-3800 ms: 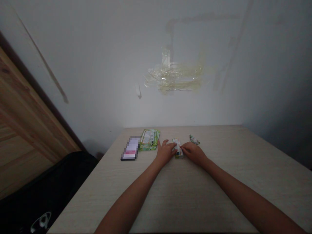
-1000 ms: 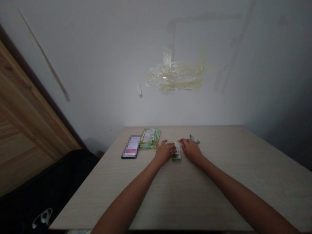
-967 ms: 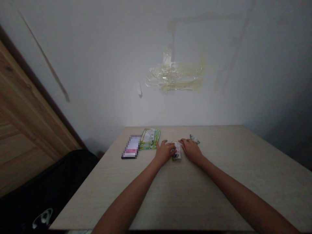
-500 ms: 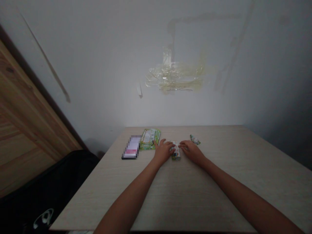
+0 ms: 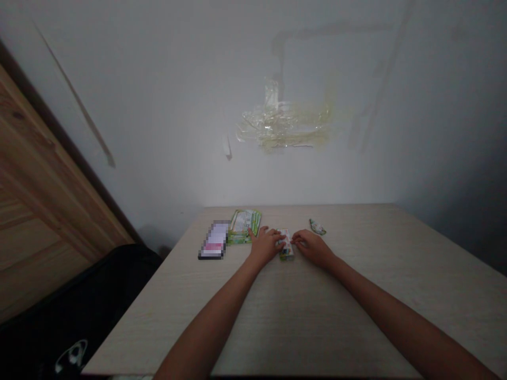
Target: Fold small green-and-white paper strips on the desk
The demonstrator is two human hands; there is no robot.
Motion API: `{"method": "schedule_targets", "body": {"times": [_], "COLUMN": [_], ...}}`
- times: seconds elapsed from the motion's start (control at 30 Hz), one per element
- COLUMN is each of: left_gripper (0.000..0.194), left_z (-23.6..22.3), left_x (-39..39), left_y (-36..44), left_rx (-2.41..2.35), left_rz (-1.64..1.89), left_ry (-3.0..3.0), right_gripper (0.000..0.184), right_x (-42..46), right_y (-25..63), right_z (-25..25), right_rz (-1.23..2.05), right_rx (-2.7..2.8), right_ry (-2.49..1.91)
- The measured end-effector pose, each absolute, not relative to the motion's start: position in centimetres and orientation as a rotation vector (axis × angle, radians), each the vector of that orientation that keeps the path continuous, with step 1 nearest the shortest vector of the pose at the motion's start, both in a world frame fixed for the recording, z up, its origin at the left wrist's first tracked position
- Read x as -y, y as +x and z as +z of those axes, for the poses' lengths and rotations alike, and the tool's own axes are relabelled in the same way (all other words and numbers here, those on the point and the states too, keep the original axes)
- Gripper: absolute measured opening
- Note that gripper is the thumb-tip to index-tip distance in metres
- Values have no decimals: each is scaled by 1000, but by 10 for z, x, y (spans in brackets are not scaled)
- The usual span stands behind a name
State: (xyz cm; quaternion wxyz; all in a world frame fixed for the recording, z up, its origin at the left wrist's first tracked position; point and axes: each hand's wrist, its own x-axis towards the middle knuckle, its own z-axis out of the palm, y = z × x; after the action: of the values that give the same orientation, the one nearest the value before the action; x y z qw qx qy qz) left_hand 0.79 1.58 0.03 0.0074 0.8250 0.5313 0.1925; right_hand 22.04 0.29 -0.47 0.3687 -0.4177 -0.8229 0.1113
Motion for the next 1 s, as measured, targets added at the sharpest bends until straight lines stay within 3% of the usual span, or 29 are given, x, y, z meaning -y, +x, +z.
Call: {"method": "schedule_targets", "body": {"times": [1.0], "left_gripper": [29], "left_z": [1], "left_x": [-17], "left_y": [7], "left_rx": [-1641], "left_rz": [619], "left_ry": [2594], "right_gripper": [22], "right_x": [18], "right_y": [222], "right_z": [10], "right_rz": [401], "right_rx": [2189], "right_ry": [-867]}}
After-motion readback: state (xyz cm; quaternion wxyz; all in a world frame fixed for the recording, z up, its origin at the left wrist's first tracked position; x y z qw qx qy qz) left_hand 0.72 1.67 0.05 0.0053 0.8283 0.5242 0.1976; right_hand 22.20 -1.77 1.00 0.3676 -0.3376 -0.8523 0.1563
